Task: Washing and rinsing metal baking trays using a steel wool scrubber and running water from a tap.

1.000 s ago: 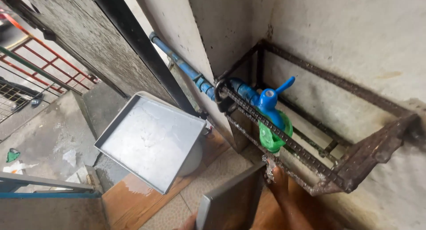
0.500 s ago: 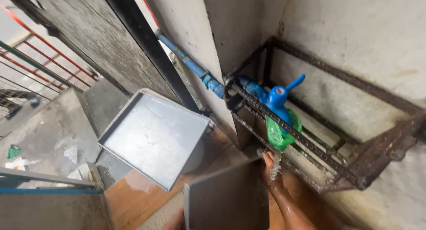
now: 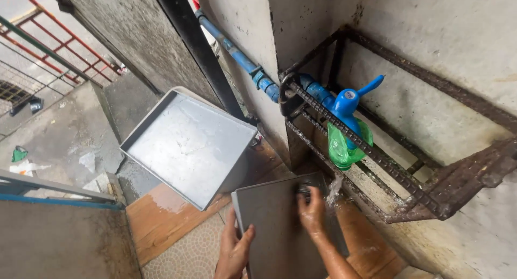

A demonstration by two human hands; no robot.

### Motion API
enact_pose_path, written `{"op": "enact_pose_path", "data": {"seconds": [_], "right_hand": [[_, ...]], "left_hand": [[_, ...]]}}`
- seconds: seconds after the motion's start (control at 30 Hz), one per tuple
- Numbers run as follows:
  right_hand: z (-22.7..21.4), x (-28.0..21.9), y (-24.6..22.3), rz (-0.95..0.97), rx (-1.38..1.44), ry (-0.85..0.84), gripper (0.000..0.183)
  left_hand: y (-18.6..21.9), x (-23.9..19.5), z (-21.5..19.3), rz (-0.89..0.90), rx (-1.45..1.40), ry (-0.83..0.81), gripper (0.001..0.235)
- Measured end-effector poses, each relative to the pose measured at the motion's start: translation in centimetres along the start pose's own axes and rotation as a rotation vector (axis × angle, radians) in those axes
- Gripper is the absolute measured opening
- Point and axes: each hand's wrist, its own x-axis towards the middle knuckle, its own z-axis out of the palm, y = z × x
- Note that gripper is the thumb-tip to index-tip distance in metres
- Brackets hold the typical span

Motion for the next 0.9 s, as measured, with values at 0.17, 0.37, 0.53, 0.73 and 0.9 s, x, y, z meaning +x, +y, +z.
{"op": "enact_pose_path", "data": {"seconds": [0.17,0.37,0.53,0.73,0.9], "right_hand": [[0.5,-4.9,-11.2,-0.34,0.142,-0.315,0.037],[-0.6,0.6,12.6,-0.349,-0.492,0.114,0.023],[-1.8,-5.6,-10.0,-0.176,0.031,-0.292,0.057],[-1.5,-8.0,7.7,-0.037,-0.16,-0.026,0.027],[-1.2,-7.4,6.0,-0.001,-0.112,-0.106,0.029]], "left_hand": [[-2.3,1.0,1.1,0.152,0.357,0.064,0.06],[3.4,-0.3,2.5,-0.096,-0.123,0.137,0.081],[0.5,1.7,3.2,0.074,0.238,0.109,0.053],[2.8,0.9,3.6,-0.085,0.164,0.205,0.059],[2.7,1.5,4.5,-0.003,0.176,0.138,0.058]]}}
